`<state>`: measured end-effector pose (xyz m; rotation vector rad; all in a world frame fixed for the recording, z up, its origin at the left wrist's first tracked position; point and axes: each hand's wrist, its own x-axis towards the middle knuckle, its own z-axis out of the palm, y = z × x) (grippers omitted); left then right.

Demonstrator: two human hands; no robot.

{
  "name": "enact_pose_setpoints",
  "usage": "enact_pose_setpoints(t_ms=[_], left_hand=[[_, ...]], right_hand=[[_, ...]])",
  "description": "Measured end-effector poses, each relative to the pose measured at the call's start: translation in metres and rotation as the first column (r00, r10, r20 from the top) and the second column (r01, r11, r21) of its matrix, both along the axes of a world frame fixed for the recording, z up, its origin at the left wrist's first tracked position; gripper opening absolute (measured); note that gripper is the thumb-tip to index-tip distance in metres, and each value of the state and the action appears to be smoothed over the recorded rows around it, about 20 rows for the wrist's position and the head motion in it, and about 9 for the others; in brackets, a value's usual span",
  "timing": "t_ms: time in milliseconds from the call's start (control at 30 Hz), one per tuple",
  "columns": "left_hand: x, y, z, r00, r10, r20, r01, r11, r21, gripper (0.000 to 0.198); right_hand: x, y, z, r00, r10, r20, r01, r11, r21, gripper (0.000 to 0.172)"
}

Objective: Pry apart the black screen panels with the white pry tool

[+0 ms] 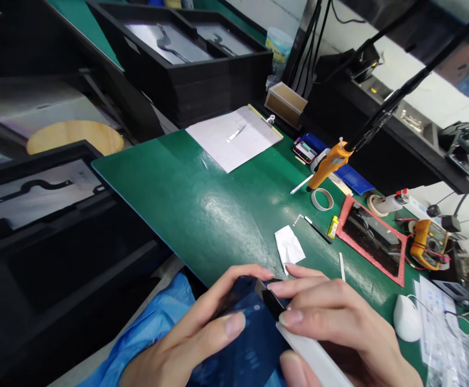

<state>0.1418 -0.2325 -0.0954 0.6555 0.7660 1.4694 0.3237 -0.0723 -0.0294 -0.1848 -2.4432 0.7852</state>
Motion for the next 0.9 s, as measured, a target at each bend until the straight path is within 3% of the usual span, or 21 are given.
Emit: enact_pose_setpoints(t_ms=[67,167,267,433,600,900], left_hand=[[0.0,0.002,0.002,1.0,0.006,-0.024,-0.006,1.0,-0.004,0.036],[0.0,0.008,0.004,1.0,0.003,-0.005,-0.003,0.999,0.053,0.038],[0.0,0.014,0.004,1.0,-0.006,0.012,0.005,0.996,0.089,0.038],[0.003,0.013,0.001,1.0,0.002,0.001,-0.002,0.99,0.138,0.038],[0.004,0.009,-0.002,1.0,-0.001,-0.022,0.005,0.99,0.14,0.038],[0.007,0.011,0.001,1.0,0.007,-0.025,-0.002,0.983,0.181,0.037]], right_hand=[[-0.006,-0.001,0.001,0.998,-0.014,-0.053,0.013,1.0,-0.026,0.021],[-0.015,-0.006,0.004,0.98,-0.148,-0.136,0.139,0.988,-0.07,0.026],[-0.021,-0.014,0.003,0.995,-0.078,-0.067,0.073,0.994,-0.075,0.03],[-0.022,-0.027,-0.009,0.951,-0.246,-0.189,0.228,0.967,-0.109,0.02],[-0.017,-0.023,-0.008,0.985,-0.118,-0.129,0.104,0.988,-0.114,0.022],[-0.011,-0.012,0.001,0.997,-0.024,-0.069,0.015,0.992,-0.128,0.029]])
